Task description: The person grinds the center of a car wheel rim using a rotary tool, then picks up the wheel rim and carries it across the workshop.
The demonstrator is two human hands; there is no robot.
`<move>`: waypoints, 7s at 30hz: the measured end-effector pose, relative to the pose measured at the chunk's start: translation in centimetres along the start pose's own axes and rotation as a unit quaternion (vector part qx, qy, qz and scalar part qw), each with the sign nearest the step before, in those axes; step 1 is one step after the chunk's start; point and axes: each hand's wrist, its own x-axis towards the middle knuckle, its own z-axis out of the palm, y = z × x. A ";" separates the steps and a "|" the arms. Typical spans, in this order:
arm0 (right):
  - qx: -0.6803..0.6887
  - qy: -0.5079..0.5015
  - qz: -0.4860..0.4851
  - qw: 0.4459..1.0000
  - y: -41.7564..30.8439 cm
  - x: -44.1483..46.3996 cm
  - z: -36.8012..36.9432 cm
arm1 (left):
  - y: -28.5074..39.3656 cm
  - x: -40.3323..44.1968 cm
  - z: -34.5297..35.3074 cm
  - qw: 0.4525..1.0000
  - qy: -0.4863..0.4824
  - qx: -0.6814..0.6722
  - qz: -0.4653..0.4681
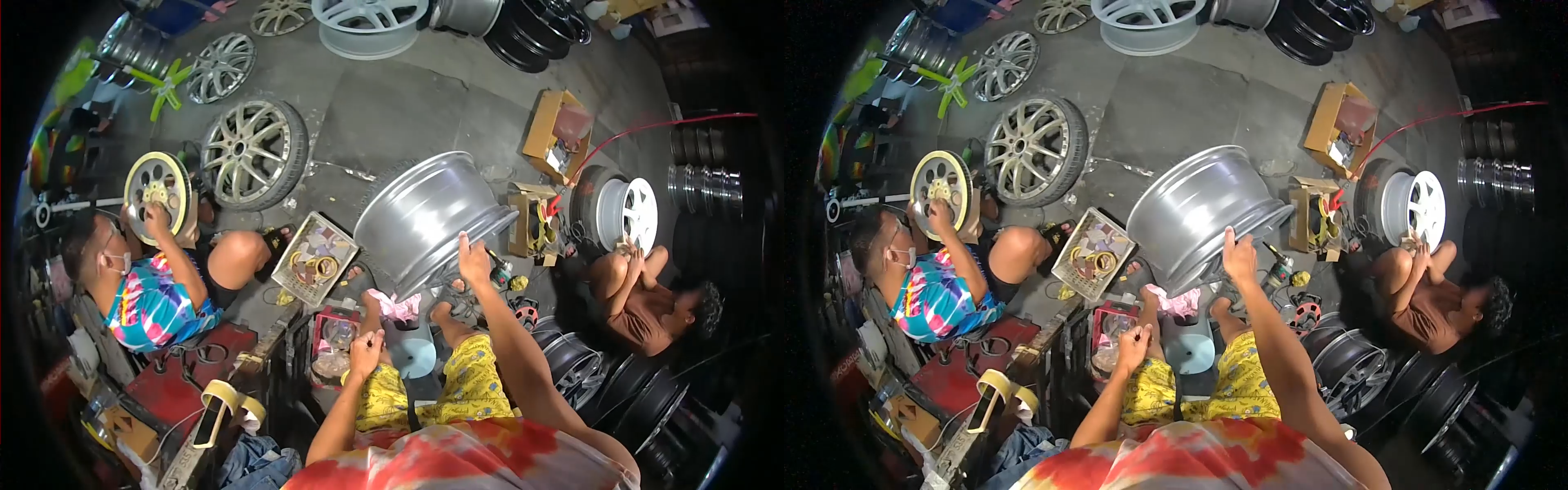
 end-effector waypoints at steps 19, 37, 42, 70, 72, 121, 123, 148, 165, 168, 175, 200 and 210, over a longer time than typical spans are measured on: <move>-0.146 -0.015 0.057 0.988 3.9 3.9 1.9 | -3.6 -0.4 -8.5 0.986 0.003 -0.107 -0.130; -0.301 -0.065 -0.027 0.951 7.6 7.2 4.0 | -1.6 -5.1 -15.3 0.982 0.017 -0.104 -0.155; -0.319 -0.099 -0.087 0.939 7.8 6.7 3.3 | -0.7 -2.0 -16.8 0.986 0.011 -0.088 -0.141; -0.017 -0.191 0.256 0.948 -13.2 4.2 1.0 | 36.8 37.3 -35.0 0.995 -0.099 0.028 -0.017; -0.009 -0.190 0.251 0.949 -13.8 5.1 1.0 | 38.8 37.7 -37.3 0.998 -0.046 0.032 -0.037; -0.001 -0.035 -0.028 0.999 -40.8 89.9 -31.0 | 78.1 101.8 7.7 0.958 -0.011 0.283 0.035; -0.021 -0.023 -0.002 1.000 -42.4 92.4 -29.5 | 79.5 101.7 6.9 0.964 0.018 0.265 0.024; -0.101 0.019 -0.061 0.993 -50.9 114.1 -34.3 | 89.1 117.4 4.8 0.994 0.009 0.094 0.053; -0.098 -0.171 -0.109 0.974 -61.4 129.1 -42.6 | 104.9 128.6 1.3 0.977 0.008 0.214 -0.021; -0.053 -0.205 -0.083 0.974 -62.4 130.2 -43.1 | 106.5 129.7 1.0 0.970 -0.016 0.235 -0.054; -0.051 -0.210 -0.103 0.971 -63.7 133.7 -43.3 | 108.9 132.4 0.2 0.972 -0.024 0.229 -0.044; 0.042 -0.224 0.008 0.974 -68.2 128.8 -41.5 | 101.4 132.7 -0.9 0.988 -0.088 -0.057 -0.116; -0.041 -0.212 -0.114 0.970 -80.5 127.7 -33.7 | 94.8 132.4 -5.5 0.905 -0.013 -0.296 -0.305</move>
